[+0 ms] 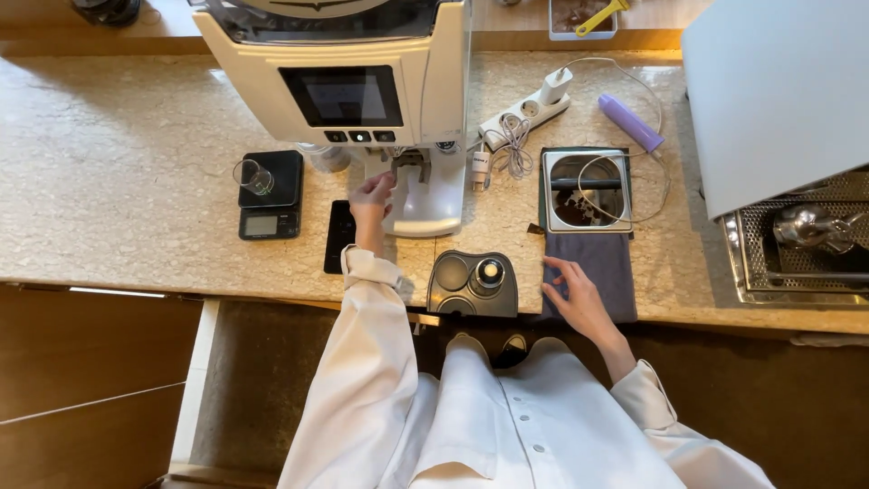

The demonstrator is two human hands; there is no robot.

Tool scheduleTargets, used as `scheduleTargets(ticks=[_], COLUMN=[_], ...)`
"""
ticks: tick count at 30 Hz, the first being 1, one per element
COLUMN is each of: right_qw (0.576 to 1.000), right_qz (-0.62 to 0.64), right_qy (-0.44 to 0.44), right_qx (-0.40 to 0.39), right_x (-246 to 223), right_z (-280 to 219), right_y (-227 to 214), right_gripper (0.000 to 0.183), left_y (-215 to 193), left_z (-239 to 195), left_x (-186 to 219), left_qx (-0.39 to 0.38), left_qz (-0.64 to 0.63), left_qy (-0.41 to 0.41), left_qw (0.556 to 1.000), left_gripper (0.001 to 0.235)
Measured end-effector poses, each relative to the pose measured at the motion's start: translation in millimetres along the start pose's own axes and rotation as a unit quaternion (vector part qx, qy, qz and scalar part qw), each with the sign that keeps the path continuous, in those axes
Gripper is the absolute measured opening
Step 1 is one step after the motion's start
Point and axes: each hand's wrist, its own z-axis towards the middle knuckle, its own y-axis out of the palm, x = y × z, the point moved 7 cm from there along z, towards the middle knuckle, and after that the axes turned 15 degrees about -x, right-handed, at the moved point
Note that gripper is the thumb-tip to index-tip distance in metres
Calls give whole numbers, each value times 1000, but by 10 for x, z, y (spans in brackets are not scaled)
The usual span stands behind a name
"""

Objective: The person cleans a coffee machine by spraying cleaner and scrubbing the dispensing area with a toothbrush, then wiping the surface with a cloth. The person moves between the counter and sink to retrieve cleaning supplies.

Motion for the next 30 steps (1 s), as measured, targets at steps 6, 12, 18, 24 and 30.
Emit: scheduleTargets(ticks=[6,12,18,24,30], right_qw=[999,994,977,912,833], right_qz=[-4,8,101,171,206], right_qy=[40,98,159,350,439], right_qx=[-2,47,101,128,268], right_x=[32,120,1,384,972], right_z=[-194,-550,-1206,-2261,-3581], right_y=[-76,-136,-174,-95,-81], right_gripper=[49,47,40,18,36], left_y=[-43,277,1343,2528,3408], left_z=[-551,-1020,-2201,-2939,-3948], left_x=[167,-388,261,-109,-180], left_qx=[-48,-141,-344,-559,-706], left_qz=[-30,-30,-10,86,144], left_qy=[12,114,151,84,80], left_qw=[998,983,927,820,689], left_gripper=[34,18,13,4,25])
